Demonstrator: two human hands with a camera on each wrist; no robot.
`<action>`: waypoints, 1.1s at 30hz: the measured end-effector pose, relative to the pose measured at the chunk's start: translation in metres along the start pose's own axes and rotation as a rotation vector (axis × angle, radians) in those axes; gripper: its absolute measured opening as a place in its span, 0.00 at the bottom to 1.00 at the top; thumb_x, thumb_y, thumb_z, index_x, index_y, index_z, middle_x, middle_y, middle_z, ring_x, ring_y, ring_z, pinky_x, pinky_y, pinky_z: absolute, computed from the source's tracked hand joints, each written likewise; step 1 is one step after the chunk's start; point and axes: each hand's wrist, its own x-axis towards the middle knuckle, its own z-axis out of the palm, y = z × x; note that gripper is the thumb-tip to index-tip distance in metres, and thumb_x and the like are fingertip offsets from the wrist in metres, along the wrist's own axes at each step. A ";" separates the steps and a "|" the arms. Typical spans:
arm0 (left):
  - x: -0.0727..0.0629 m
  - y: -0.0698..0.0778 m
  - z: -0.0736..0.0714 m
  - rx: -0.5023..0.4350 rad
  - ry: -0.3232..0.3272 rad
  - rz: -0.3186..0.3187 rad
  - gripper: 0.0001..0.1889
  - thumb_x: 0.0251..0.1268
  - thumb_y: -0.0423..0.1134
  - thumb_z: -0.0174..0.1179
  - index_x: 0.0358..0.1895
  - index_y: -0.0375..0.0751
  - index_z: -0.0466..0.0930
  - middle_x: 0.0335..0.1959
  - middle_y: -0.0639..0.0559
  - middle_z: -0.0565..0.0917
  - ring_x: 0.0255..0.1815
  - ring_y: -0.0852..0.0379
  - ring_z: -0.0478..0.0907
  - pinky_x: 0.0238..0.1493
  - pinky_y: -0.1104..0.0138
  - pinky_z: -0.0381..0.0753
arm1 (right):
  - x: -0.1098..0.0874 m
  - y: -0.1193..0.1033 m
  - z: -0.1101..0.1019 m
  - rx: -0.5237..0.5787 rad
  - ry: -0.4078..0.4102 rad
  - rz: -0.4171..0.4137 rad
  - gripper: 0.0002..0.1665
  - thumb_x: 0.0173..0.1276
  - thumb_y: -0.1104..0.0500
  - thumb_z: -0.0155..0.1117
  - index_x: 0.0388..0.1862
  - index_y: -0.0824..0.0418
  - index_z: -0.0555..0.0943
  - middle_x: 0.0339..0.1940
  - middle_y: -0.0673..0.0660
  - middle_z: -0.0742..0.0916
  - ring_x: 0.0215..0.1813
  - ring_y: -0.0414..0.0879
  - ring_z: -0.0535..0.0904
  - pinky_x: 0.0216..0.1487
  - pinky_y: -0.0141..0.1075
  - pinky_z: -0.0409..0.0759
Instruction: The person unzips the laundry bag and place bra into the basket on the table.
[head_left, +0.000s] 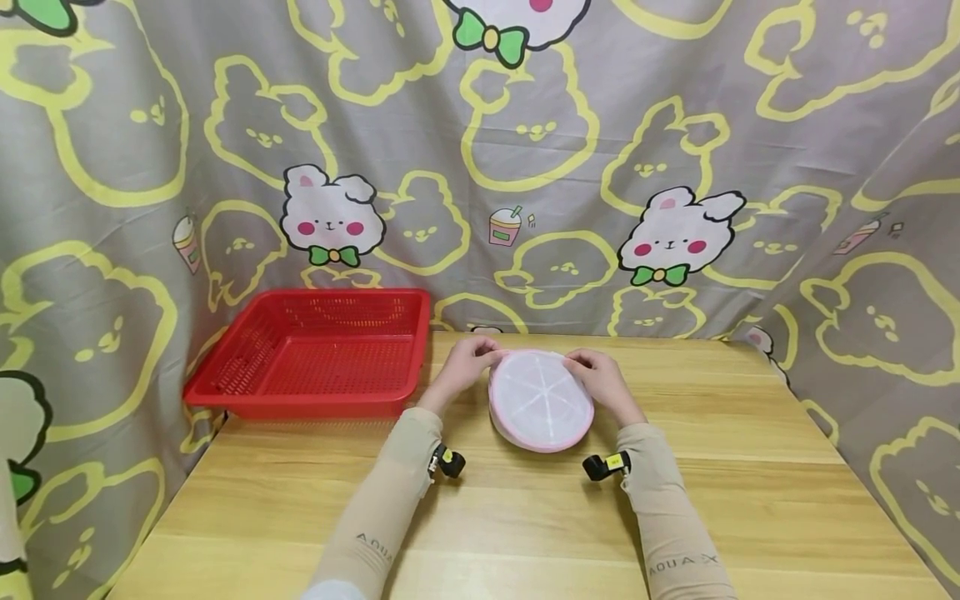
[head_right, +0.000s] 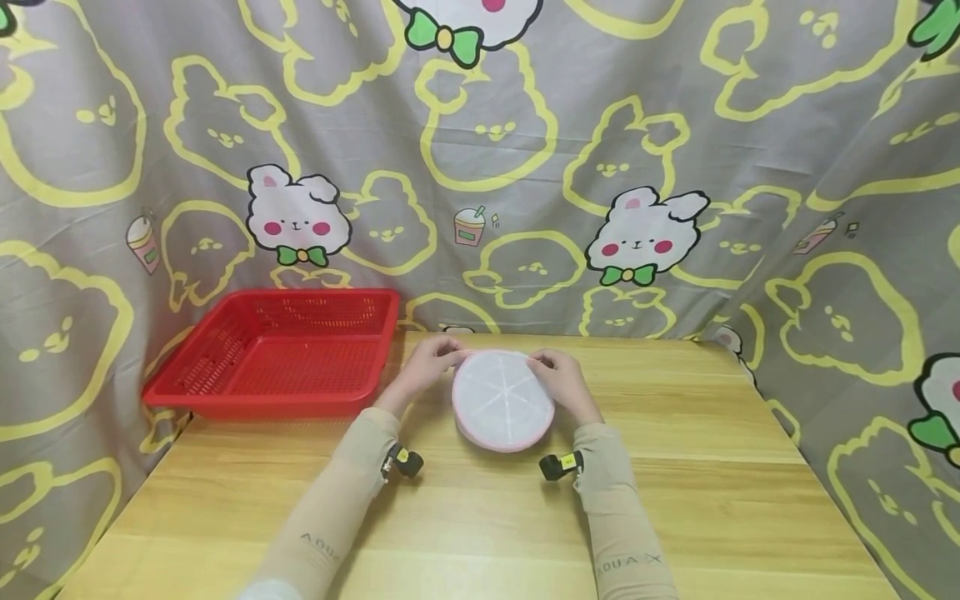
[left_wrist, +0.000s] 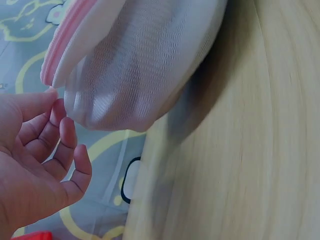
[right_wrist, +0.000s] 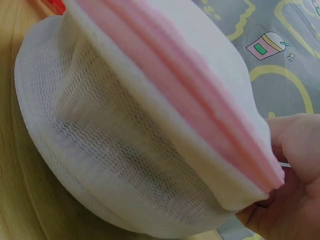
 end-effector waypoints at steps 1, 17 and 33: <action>-0.001 0.000 0.000 -0.009 0.006 0.000 0.06 0.66 0.37 0.62 0.38 0.37 0.83 0.32 0.49 0.81 0.35 0.59 0.73 0.39 0.71 0.73 | 0.000 0.000 0.000 0.001 0.002 0.000 0.17 0.74 0.51 0.56 0.49 0.61 0.83 0.47 0.61 0.86 0.47 0.51 0.78 0.46 0.36 0.74; -0.014 -0.003 0.002 -0.180 0.071 -0.070 0.07 0.65 0.38 0.63 0.39 0.37 0.83 0.33 0.47 0.81 0.35 0.59 0.73 0.39 0.70 0.73 | 0.000 -0.003 0.000 -0.026 0.083 -0.012 0.16 0.72 0.54 0.58 0.47 0.66 0.83 0.41 0.63 0.86 0.42 0.49 0.78 0.42 0.34 0.73; -0.019 -0.007 0.007 -0.187 0.091 -0.061 0.08 0.65 0.38 0.63 0.39 0.37 0.83 0.32 0.51 0.81 0.35 0.60 0.73 0.38 0.70 0.73 | -0.002 -0.005 0.005 -0.009 0.182 0.026 0.15 0.72 0.55 0.57 0.45 0.65 0.83 0.35 0.60 0.82 0.38 0.48 0.74 0.39 0.34 0.70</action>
